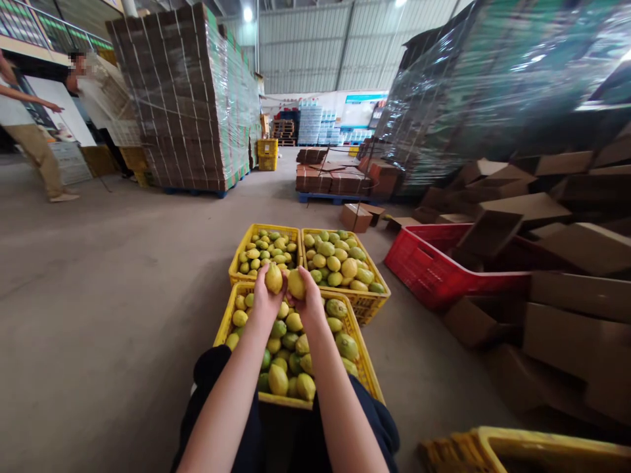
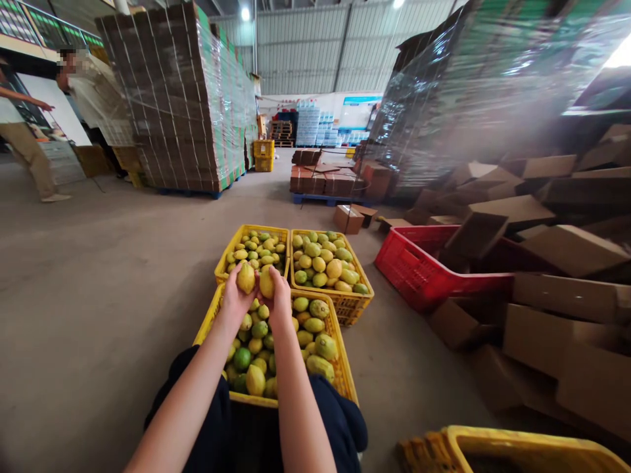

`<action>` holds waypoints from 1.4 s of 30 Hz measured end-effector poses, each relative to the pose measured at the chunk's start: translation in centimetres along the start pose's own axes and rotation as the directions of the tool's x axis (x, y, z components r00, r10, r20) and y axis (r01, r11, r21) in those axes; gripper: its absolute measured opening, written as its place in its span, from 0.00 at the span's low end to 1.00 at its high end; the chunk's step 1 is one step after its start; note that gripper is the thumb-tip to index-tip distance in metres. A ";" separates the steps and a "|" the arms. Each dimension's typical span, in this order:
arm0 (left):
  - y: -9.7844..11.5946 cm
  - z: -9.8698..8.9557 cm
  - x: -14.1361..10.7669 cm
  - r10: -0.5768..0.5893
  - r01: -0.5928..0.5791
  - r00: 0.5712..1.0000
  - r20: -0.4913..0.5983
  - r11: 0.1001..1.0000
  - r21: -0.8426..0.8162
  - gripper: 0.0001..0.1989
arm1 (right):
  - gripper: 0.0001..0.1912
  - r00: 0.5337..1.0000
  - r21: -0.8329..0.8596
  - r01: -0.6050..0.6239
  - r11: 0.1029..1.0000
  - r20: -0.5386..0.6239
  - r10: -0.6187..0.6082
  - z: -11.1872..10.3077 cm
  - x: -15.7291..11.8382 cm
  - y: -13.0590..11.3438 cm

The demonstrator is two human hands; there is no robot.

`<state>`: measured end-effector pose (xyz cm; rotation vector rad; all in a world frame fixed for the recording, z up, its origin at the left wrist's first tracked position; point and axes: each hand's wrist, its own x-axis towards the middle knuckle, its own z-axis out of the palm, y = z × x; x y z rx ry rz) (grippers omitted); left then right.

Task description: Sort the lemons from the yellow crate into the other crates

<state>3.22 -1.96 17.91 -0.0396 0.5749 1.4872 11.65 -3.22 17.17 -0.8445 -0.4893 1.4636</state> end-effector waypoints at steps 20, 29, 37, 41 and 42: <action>0.1 -0.7 -0.5 -0.096 0.095 0.994 -0.055 0.995 -0.028 0.13 | 0.11 0.975 0.121 -0.198 0.973 -0.083 0.208 -0.8 0.7 0.0; -0.1 -0.2 -0.3 -0.046 0.041 0.996 -0.073 0.996 -0.078 0.10 | 0.14 0.966 0.206 -0.216 0.954 -0.100 0.240 0.7 0.3 -0.3; 0.6 0.7 -1.3 -0.080 0.075 0.996 -0.043 0.991 -0.109 0.09 | 0.12 0.984 0.344 -0.148 0.927 -0.039 0.171 0.4 -0.5 -1.1; 0.4 0.6 -1.5 -0.080 0.076 0.996 -0.034 0.989 -0.128 0.10 | 0.09 0.985 0.405 -0.150 0.902 -0.020 0.173 0.1 -0.7 -1.3; 0.3 0.6 -1.5 -0.081 0.076 0.996 -0.033 0.988 -0.132 0.10 | 0.07 0.986 0.418 -0.146 0.897 -0.015 0.168 0.0 -0.6 -1.2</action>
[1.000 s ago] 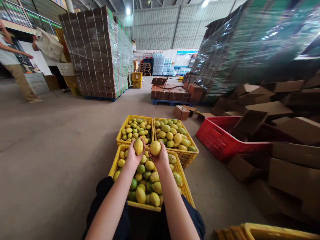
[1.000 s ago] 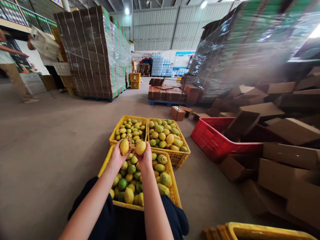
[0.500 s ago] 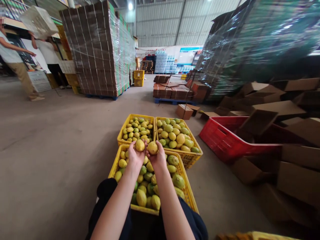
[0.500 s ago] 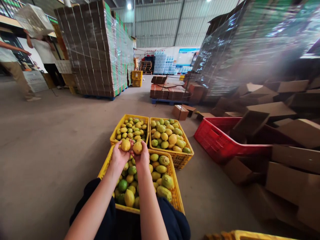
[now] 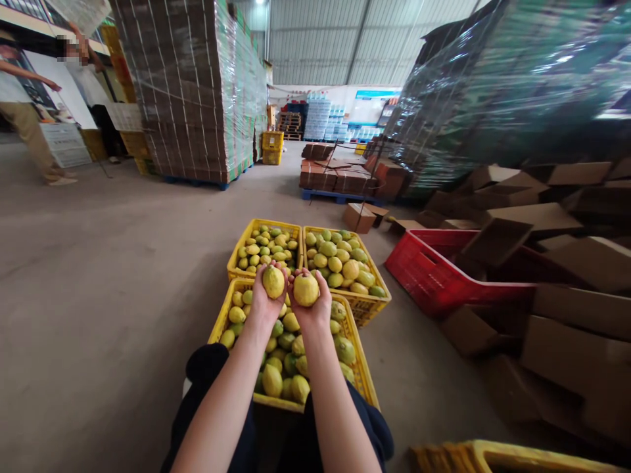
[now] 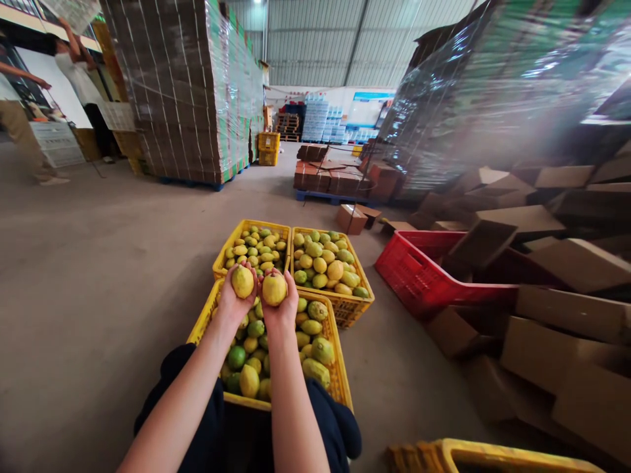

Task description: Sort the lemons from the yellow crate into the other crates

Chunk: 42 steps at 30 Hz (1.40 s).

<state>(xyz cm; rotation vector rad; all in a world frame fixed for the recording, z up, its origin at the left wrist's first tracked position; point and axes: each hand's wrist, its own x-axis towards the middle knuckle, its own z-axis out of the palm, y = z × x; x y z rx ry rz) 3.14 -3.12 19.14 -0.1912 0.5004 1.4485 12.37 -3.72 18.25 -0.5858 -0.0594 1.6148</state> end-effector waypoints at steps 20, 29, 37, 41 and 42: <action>-0.3 -0.6 0.1 -0.045 0.029 0.981 0.191 0.996 0.084 0.20 | 0.09 0.994 0.136 0.103 0.985 0.006 -0.105 -0.8 1.7 1.1; -0.8 -0.7 0.3 0.014 0.001 0.984 0.177 0.996 -0.087 0.20 | 0.14 0.992 0.112 0.122 0.986 -0.003 -0.122 -0.6 1.7 1.2; -0.9 -0.6 0.4 0.006 0.013 0.993 0.114 0.985 -0.172 0.21 | 0.15 0.994 0.155 0.105 0.982 -0.036 -0.100 -0.6 2.0 1.8; -0.6 -0.6 0.4 0.032 -0.021 0.997 0.074 0.989 -0.145 0.20 | 0.16 0.998 0.161 0.046 0.986 -0.051 -0.038 -0.4 1.9 1.6; -0.3 -0.6 0.4 0.043 -0.033 0.996 0.072 0.991 -0.131 0.19 | 0.16 0.998 0.155 0.038 0.987 -0.062 -0.029 -0.4 1.9 1.3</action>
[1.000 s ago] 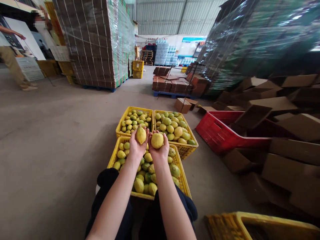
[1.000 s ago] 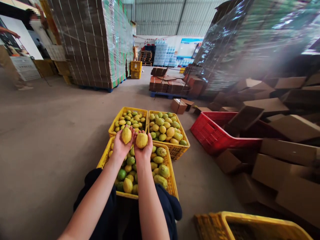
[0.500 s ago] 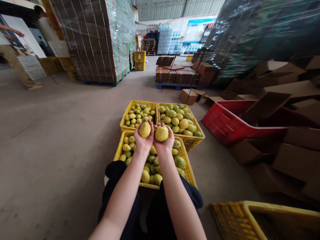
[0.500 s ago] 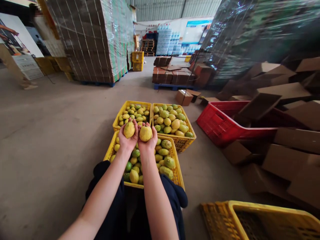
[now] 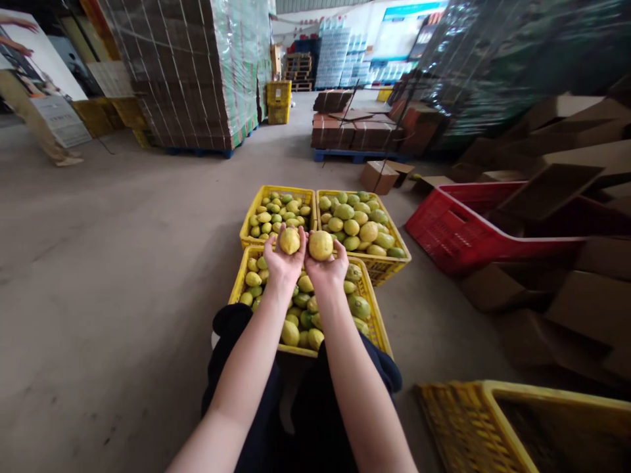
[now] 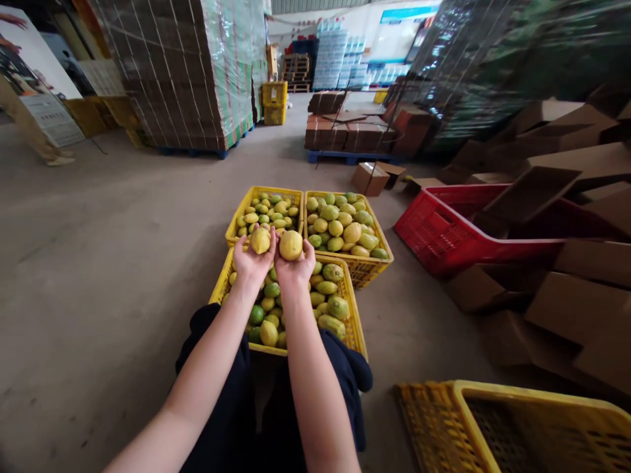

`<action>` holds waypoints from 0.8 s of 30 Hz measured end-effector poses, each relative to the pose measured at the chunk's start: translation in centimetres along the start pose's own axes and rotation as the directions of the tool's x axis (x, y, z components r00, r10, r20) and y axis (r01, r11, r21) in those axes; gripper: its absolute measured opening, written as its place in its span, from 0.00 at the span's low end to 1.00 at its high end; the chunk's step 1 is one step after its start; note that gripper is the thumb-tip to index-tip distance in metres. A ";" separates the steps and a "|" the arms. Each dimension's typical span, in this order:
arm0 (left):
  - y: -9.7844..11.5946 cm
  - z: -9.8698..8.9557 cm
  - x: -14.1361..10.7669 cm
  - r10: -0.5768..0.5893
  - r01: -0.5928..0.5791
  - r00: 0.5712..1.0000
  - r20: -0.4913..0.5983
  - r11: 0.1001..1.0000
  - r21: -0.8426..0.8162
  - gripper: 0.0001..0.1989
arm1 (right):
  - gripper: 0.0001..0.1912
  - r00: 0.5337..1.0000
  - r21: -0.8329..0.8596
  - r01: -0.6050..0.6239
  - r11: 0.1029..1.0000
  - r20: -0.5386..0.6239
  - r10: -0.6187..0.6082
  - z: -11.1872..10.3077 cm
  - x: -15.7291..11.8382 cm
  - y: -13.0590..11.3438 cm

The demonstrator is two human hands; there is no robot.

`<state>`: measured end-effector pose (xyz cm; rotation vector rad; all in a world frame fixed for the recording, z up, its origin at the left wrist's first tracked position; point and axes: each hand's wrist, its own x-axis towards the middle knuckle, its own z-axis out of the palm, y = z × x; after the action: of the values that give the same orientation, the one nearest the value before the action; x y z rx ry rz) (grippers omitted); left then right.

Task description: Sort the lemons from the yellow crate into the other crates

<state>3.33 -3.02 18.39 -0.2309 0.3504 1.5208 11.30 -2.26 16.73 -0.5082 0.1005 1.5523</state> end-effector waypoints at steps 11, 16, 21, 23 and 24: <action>6.9 0.2 -0.6 0.120 -0.119 0.992 -0.041 0.992 0.027 0.15 | 0.04 0.974 -0.493 -0.152 0.857 -0.220 0.047 -4.1 1.2 -2.5; 7.7 -0.2 -0.8 0.097 -0.089 0.991 -0.091 0.992 0.088 0.15 | 0.06 0.930 -0.690 -0.355 0.631 -0.325 0.168 -7.2 1.3 -1.9; 8.1 -0.1 -1.1 0.082 -0.073 0.993 -0.091 0.993 0.091 0.13 | 0.05 0.986 -0.657 -0.156 0.738 -0.150 0.075 -8.4 2.0 -5.4; 8.2 -0.1 -1.1 0.077 -0.069 0.993 -0.089 0.993 0.098 0.14 | 0.04 0.993 -0.755 -0.065 0.652 -0.113 -0.032 -8.6 2.2 -6.9; 8.2 -0.1 -1.0 0.074 -0.065 0.993 -0.087 0.993 0.101 0.14 | 0.03 0.991 -0.809 -0.034 0.587 -0.103 -0.084 -8.9 2.3 -7.4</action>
<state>-4.90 -3.64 19.24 -0.2123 0.5086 1.5600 20.77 -2.96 9.77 -1.3413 -0.5617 1.4713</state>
